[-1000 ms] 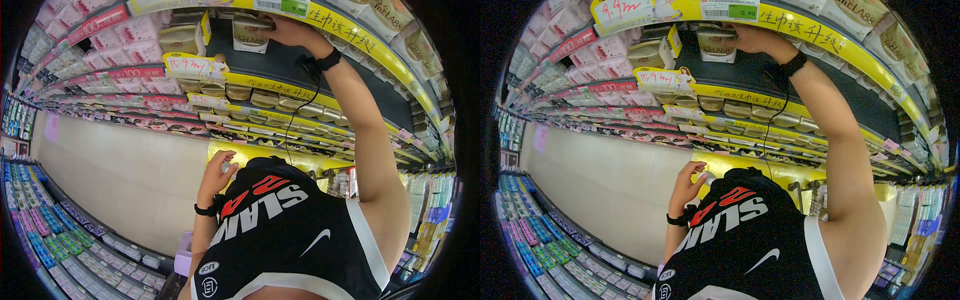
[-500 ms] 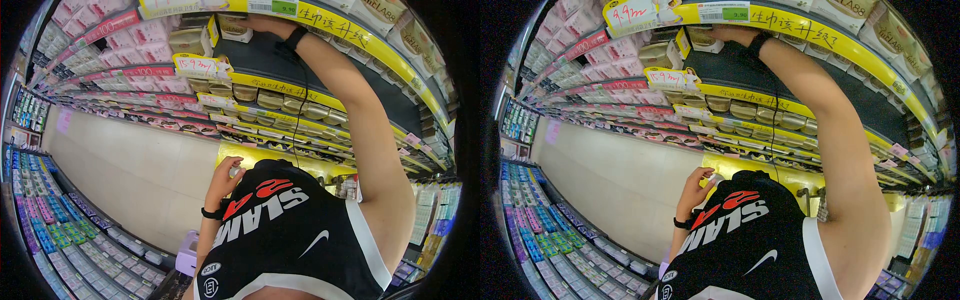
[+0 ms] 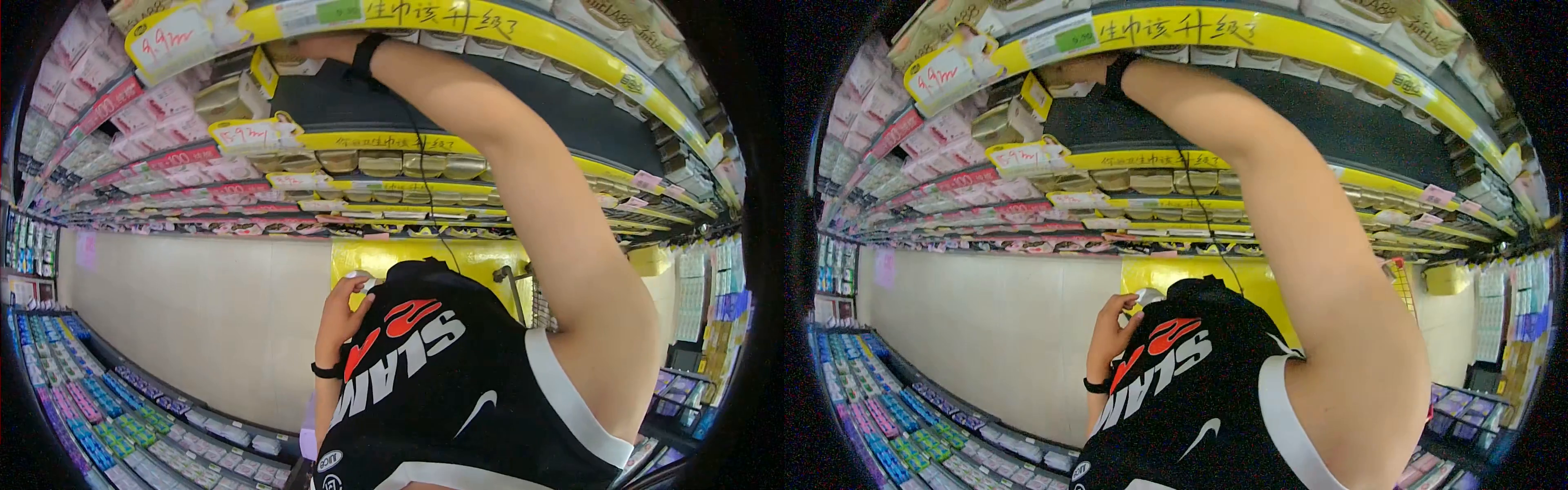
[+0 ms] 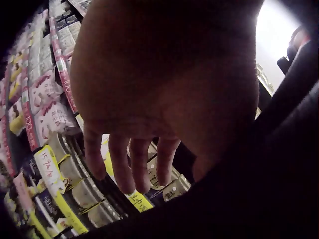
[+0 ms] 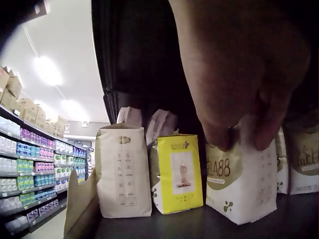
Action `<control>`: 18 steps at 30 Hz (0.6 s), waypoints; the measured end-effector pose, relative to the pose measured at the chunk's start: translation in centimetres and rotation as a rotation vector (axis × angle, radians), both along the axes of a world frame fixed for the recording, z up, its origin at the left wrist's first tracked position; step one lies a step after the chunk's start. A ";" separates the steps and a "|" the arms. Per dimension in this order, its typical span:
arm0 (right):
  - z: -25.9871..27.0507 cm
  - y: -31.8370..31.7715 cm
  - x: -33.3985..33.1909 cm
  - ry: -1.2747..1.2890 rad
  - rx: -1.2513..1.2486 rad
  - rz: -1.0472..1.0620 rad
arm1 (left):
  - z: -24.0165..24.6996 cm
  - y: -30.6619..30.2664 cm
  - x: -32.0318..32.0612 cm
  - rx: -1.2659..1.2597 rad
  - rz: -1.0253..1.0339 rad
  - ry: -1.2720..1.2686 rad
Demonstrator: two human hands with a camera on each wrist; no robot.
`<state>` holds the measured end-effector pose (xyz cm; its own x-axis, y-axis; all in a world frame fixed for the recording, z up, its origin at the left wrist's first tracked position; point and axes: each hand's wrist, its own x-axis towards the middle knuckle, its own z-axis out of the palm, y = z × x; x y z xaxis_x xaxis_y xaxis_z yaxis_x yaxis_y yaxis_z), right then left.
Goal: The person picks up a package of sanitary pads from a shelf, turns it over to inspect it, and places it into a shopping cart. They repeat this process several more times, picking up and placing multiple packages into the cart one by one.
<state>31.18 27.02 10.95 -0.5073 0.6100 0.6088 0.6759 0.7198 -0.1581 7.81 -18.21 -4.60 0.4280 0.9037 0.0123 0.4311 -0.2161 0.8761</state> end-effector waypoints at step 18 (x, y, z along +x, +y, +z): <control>-3.6 5.7 -0.2 0.046 -0.213 0.052 | 0.2 -1.2 0.4 0.090 0.099 -0.004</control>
<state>30.98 32.70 7.38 -0.5157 0.7011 0.4925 0.6274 0.7005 -0.3402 8.23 -19.37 -4.37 0.3362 0.9368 0.0965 0.4506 -0.2500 0.8570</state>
